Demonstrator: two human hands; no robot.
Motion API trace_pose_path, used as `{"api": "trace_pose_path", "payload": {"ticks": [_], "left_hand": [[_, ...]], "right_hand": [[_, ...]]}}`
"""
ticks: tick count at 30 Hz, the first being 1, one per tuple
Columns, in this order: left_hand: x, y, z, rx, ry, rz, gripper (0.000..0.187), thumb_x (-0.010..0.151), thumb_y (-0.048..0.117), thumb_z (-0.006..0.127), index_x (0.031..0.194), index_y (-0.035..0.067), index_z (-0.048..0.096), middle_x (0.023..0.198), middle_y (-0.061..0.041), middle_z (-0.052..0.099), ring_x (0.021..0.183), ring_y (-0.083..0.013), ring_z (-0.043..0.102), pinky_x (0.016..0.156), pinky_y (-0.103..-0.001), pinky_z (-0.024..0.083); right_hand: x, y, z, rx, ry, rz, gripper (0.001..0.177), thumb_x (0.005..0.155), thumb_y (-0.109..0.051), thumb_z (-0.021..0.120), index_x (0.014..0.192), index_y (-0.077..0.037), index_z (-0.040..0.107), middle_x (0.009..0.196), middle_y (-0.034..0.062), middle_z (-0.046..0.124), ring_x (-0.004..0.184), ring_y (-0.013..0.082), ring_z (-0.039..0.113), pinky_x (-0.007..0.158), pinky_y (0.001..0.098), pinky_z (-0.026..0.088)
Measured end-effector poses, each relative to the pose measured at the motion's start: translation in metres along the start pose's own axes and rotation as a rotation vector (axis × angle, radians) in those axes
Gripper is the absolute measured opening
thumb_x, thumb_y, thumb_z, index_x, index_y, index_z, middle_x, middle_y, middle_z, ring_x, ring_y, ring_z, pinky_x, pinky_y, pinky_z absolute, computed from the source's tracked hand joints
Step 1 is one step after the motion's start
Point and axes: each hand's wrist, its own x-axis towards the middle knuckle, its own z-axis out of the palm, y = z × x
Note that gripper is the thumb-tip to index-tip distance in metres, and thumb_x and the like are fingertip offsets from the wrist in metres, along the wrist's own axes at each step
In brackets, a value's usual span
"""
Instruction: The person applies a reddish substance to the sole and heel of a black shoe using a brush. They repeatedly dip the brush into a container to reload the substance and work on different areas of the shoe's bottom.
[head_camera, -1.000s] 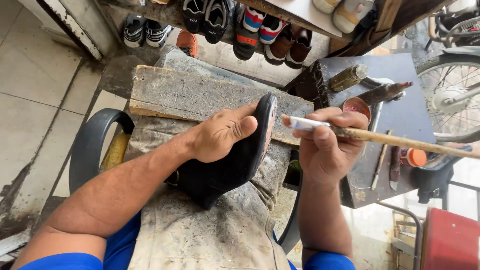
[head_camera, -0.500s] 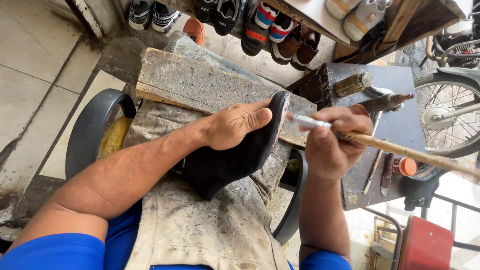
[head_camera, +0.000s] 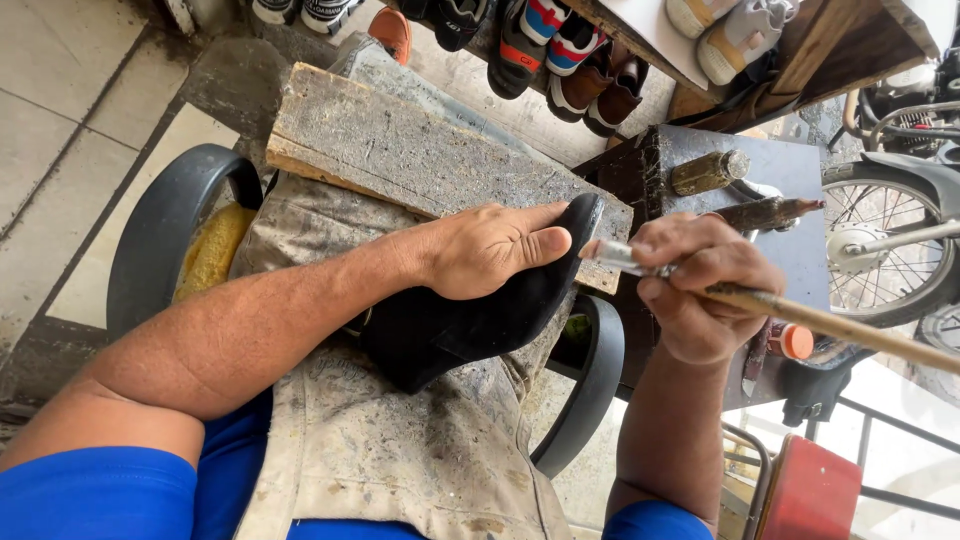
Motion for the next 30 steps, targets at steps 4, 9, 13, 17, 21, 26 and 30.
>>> {"api": "trace_pose_path", "payload": {"ticks": [4, 9, 13, 17, 21, 26, 30], "left_hand": [[-0.001, 0.008, 0.000, 0.201, -0.030, 0.026, 0.083, 0.087, 0.071, 0.016, 0.156, 0.031, 0.037, 0.119, -0.001, 0.075, 0.114, -0.0264, 0.072, 0.096, -0.036, 0.047], [0.003, -0.002, 0.003, 0.233, -0.021, 0.010, 0.094, 0.088, 0.073, 0.016, 0.154, 0.009, 0.035, 0.141, -0.015, 0.056, 0.132, -0.0340, 0.053, 0.107, -0.039, 0.037], [0.003, -0.004, 0.005, 0.246, -0.011, 0.054, 0.092, 0.091, 0.071, 0.015, 0.158, 0.010, 0.031, 0.156, -0.014, 0.049, 0.142, -0.0344, 0.048, 0.112, -0.040, 0.035], [0.005, -0.008, 0.004, 0.269, -0.021, 0.021, 0.099, 0.090, 0.074, 0.015, 0.158, 0.004, 0.029, 0.160, -0.018, 0.041, 0.146, -0.0338, 0.041, 0.116, -0.039, 0.030], [0.004, -0.005, 0.004, 0.255, -0.014, 0.030, 0.088, 0.090, 0.070, 0.017, 0.156, 0.016, 0.037, 0.137, -0.014, 0.065, 0.129, -0.0370, 0.059, 0.102, -0.040, 0.042], [0.003, -0.002, 0.001, 0.258, -0.020, -0.007, 0.085, 0.089, 0.070, 0.017, 0.156, 0.021, 0.037, 0.131, -0.011, 0.072, 0.123, -0.0394, 0.064, 0.096, -0.043, 0.046], [0.001, 0.003, 0.002, 0.256, -0.018, -0.015, 0.082, 0.090, 0.068, 0.017, 0.154, 0.021, 0.039, 0.134, -0.010, 0.069, 0.125, -0.0372, 0.062, 0.098, -0.043, 0.045]], "right_hand": [[0.020, -0.014, 0.017, -0.201, 0.156, 0.077, 0.022, 0.085, -0.002, 0.079, 0.097, -0.012, 0.063, 0.100, 0.0110, 0.072, 0.095, 0.0200, 0.071, 0.094, 0.0327, 0.063], [0.023, -0.015, 0.016, -0.045, 0.055, 0.099, 0.019, 0.088, 0.002, 0.073, 0.096, -0.011, 0.062, 0.105, 0.0100, 0.073, 0.101, 0.0173, 0.074, 0.095, 0.0287, 0.065], [0.018, -0.013, 0.012, -0.277, 0.240, 0.200, 0.026, 0.082, 0.001, 0.078, 0.095, -0.013, 0.061, 0.100, 0.0169, 0.072, 0.092, 0.0201, 0.068, 0.084, 0.0280, 0.053], [0.027, -0.016, 0.018, 0.004, 0.045, 0.108, 0.020, 0.090, 0.004, 0.072, 0.101, -0.012, 0.066, 0.107, 0.0086, 0.074, 0.100, 0.0160, 0.075, 0.095, 0.0259, 0.066], [0.022, -0.010, 0.010, -0.141, 0.160, 0.189, 0.021, 0.085, 0.004, 0.075, 0.093, -0.011, 0.061, 0.100, 0.0122, 0.073, 0.093, 0.0181, 0.073, 0.083, 0.0253, 0.060], [0.028, -0.012, 0.014, -0.151, 0.151, 0.193, 0.020, 0.088, 0.004, 0.073, 0.089, -0.010, 0.059, 0.098, 0.0111, 0.072, 0.093, 0.0175, 0.074, 0.079, 0.0231, 0.064], [0.031, -0.009, 0.012, -0.081, 0.042, 0.175, 0.019, 0.089, 0.002, 0.075, 0.093, -0.012, 0.063, 0.101, 0.0078, 0.074, 0.097, 0.0159, 0.076, 0.080, 0.0225, 0.064]]}}
